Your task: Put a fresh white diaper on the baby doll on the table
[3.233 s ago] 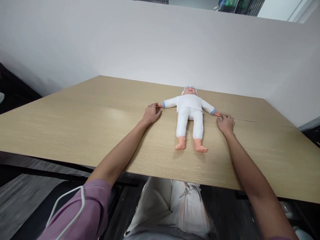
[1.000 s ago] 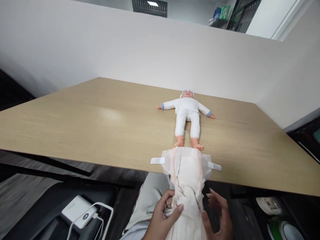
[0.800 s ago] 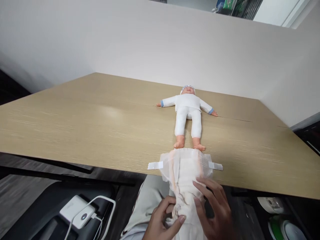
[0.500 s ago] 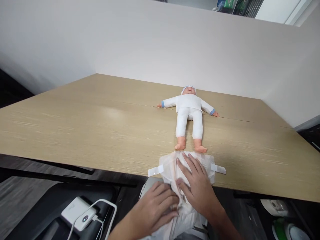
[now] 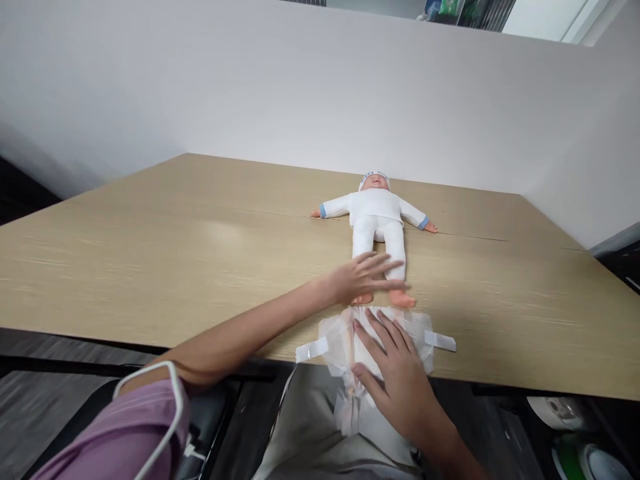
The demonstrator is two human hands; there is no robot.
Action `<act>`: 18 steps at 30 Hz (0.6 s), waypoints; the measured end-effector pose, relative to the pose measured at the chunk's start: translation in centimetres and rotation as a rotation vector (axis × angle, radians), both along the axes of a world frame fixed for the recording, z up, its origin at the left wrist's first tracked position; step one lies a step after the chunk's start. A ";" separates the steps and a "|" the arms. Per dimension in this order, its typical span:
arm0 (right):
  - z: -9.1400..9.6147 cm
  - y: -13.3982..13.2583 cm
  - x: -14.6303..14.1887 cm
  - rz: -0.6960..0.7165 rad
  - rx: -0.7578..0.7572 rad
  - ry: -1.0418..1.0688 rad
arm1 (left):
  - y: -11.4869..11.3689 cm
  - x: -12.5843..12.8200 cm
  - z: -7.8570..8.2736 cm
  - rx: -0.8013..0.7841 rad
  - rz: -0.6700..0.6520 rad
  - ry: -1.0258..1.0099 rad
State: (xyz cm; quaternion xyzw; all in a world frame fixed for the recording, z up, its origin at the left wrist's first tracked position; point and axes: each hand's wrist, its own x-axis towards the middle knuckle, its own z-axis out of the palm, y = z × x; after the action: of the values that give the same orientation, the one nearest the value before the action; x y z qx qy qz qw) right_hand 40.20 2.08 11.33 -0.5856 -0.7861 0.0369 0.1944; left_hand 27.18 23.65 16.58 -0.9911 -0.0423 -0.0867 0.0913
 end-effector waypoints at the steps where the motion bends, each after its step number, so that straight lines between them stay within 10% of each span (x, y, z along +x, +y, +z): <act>1: 0.0 -0.1 0.0 -0.002 -0.001 0.004 | 0.3 0.7 -0.1 0.030 -0.046 0.035; 10: 0.0 0.6 0.6 0.044 -0.075 0.006 | 2.5 3.0 1.6 -0.161 -0.281 -0.031; 18: 1.6 4.5 2.3 0.162 -0.177 -0.014 | 5.7 3.1 8.8 -0.697 -0.310 -0.289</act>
State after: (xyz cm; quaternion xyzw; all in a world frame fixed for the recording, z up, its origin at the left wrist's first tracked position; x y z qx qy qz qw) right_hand 42.51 6.57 12.90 -0.5351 -0.8259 0.1177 0.1330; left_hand 30.26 29.38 25.41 -0.9349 0.0684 -0.2184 -0.2712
